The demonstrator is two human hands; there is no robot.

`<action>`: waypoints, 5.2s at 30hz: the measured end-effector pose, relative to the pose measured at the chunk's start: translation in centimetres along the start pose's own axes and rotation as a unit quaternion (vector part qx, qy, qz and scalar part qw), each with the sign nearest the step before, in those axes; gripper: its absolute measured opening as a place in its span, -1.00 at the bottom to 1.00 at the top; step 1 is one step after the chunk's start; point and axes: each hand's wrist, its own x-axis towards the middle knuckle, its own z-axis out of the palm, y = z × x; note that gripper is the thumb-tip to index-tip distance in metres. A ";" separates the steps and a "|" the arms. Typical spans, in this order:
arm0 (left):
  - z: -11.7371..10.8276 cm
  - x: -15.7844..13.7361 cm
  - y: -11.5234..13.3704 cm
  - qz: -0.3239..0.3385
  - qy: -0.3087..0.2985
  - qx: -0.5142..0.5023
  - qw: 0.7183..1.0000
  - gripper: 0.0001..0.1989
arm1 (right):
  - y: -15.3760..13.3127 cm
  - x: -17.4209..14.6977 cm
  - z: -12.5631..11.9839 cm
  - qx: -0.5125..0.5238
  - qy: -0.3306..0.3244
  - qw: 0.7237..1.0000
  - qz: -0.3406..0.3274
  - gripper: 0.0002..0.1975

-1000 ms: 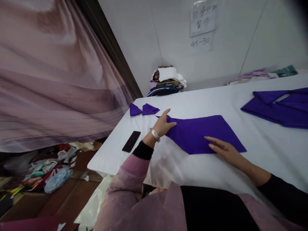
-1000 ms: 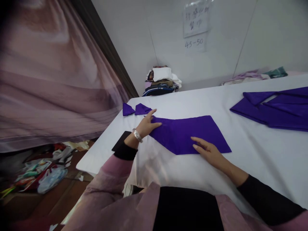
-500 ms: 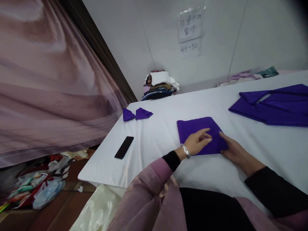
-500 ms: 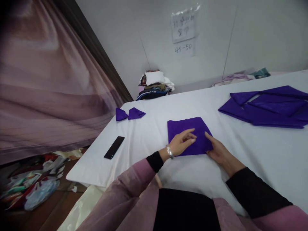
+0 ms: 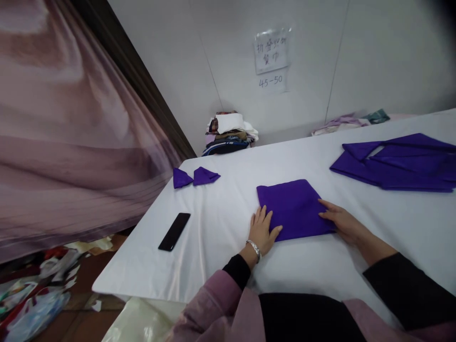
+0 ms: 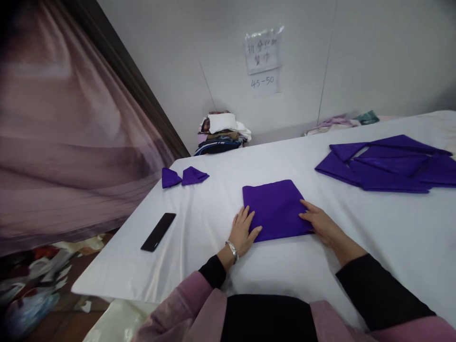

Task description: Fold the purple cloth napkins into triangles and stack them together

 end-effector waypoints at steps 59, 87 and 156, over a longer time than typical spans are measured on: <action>-1.5 3.1 0.6 0.083 -0.023 -0.031 0.996 -0.44 | 1.9 -3.9 10.0 -0.569 -0.236 0.677 -0.403 -0.35; -1.1 7.6 -0.6 0.012 -0.003 0.120 0.993 -0.46 | -3.3 -1.1 7.7 -0.596 -0.119 0.720 -0.336 -0.26; 0.0 11.2 -3.5 -0.046 -0.015 0.162 0.986 -0.30 | -4.5 12.8 4.3 -0.633 -0.075 0.722 -0.268 -0.20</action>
